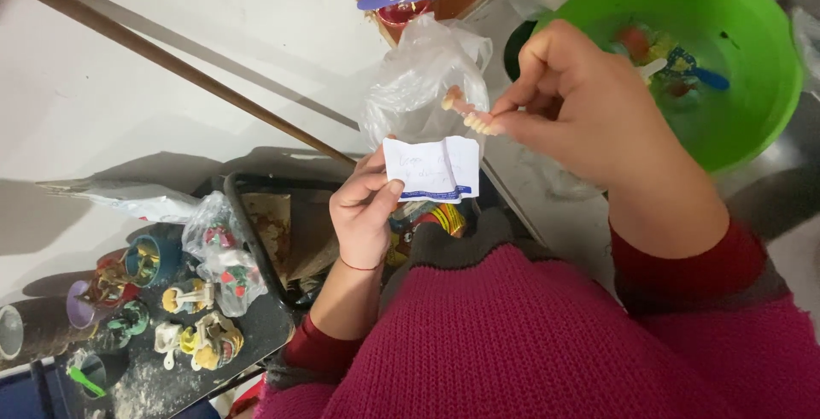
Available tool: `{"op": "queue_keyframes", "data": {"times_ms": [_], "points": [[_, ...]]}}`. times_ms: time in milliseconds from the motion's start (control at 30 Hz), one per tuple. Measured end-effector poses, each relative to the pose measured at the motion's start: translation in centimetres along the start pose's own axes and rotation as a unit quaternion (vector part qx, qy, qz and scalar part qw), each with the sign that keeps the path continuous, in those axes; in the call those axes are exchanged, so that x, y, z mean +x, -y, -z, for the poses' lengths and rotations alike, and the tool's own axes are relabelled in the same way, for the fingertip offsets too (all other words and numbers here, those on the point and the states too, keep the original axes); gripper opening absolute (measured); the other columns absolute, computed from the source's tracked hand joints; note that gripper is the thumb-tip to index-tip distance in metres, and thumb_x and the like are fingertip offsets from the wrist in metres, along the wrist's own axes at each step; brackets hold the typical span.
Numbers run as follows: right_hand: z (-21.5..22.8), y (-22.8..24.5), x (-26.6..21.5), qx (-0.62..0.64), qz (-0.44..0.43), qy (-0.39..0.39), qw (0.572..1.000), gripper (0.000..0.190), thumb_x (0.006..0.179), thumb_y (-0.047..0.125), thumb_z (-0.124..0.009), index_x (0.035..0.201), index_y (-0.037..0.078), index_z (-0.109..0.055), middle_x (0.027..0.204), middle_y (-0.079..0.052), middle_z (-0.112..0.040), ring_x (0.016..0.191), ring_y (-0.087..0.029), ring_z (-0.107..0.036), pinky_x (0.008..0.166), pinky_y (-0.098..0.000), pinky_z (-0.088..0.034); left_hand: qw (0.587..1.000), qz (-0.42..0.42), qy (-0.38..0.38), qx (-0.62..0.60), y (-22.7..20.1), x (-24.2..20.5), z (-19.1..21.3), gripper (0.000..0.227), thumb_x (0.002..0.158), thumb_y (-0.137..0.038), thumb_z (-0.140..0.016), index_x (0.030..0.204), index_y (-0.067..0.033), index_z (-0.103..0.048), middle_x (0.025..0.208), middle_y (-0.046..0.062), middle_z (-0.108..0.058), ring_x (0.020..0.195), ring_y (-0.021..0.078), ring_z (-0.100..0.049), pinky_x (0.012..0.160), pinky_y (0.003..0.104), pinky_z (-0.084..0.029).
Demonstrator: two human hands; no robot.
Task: The person stands at a sink and workbench, handling small plastic bags and handwritten notes. They remove dental molds and dentures from the bags, place some into a green basin of water, and arrange others on a cluttered workbench.
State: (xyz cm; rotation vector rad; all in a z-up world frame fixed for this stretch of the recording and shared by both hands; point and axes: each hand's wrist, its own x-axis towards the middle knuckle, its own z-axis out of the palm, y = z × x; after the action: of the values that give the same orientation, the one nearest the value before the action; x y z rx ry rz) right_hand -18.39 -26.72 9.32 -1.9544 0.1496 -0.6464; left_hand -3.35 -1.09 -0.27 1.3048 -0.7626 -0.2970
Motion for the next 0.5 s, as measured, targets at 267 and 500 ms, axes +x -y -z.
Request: {"op": "queue_keyframes", "data": {"times_ms": [267, 500], "points": [[0.2, -0.3, 0.0, 0.029, -0.040, 0.008, 0.999, 0.034, 0.089, 0.000, -0.079, 0.101, 0.005, -0.048, 0.093, -0.005, -0.075, 0.087, -0.008, -0.072, 0.067, -0.0220, -0.055, 1.000, -0.006, -0.004, 0.005, 1.2, -0.1, 0.4, 0.013, 0.093, 0.009, -0.068, 0.103, 0.0046, -0.074, 0.126, 0.017, -0.072, 0.121, 0.0233, -0.064, 0.107, 0.036, -0.049], [0.9, -2.0, 0.1, 0.046, -0.028, 0.032, 0.998, 0.032, 0.090, -0.002, -0.077, 0.102, 0.004, -0.048, 0.096, -0.007, -0.075, 0.092, -0.011, -0.073, 0.072, -0.0244, -0.058, 0.998, -0.002, -0.027, 0.060, 1.6, 0.1, 0.6, 0.009, 0.093, 0.008, -0.071, 0.100, 0.0029, -0.074, 0.114, 0.012, -0.072, 0.105, 0.0192, -0.067, 0.095, 0.030, -0.052]]}}
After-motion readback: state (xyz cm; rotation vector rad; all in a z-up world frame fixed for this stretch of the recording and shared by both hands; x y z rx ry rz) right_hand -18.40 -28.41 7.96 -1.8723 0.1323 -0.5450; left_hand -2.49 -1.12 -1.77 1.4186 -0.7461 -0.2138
